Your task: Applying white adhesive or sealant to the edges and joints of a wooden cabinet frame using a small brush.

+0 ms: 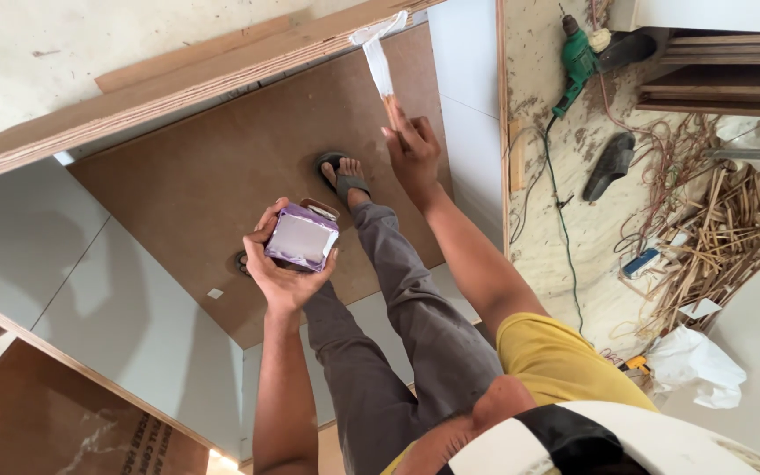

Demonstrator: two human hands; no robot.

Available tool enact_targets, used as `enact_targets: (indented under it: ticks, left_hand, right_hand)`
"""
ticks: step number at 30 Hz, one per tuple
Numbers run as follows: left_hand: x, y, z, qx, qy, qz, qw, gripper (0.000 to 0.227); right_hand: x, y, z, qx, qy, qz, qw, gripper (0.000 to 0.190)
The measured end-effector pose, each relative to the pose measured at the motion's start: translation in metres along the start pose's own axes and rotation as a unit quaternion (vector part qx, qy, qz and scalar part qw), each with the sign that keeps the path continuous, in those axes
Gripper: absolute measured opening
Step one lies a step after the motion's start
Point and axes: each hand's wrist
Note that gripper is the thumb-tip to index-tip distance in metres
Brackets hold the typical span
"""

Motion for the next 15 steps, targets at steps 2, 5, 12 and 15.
enact_targets:
  ticks: [2,5,12,15]
  left_hand:
    - [0.000,-0.001,-0.002,0.004,0.020,0.000,1.000,0.080]
    - [0.001,0.001,-0.006,0.006,0.023,-0.010,1.000,0.080]
    - [0.001,0.003,-0.007,-0.011,0.004,-0.017,1.000,0.080]
    - [0.002,0.004,-0.012,-0.015,-0.008,-0.018,1.000,0.079]
  right_hand:
    - [-0.006,-0.005,-0.001,-0.021,-0.004,0.002,1.000,0.056]
    - [0.005,-0.010,0.042,-0.034,0.002,0.009,0.999,0.054]
    - [-0.035,0.023,0.038,-0.014,-0.076,-0.026,0.997,0.057]
    - [-0.033,0.019,0.032,0.002,-0.052,0.005,0.999,0.059]
Point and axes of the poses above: each hand's wrist, its own y-axis towards the middle knuckle, its own x-axis out of the palm, z = x × y, and after that the axes turned 10 degrees about -x, right-handed
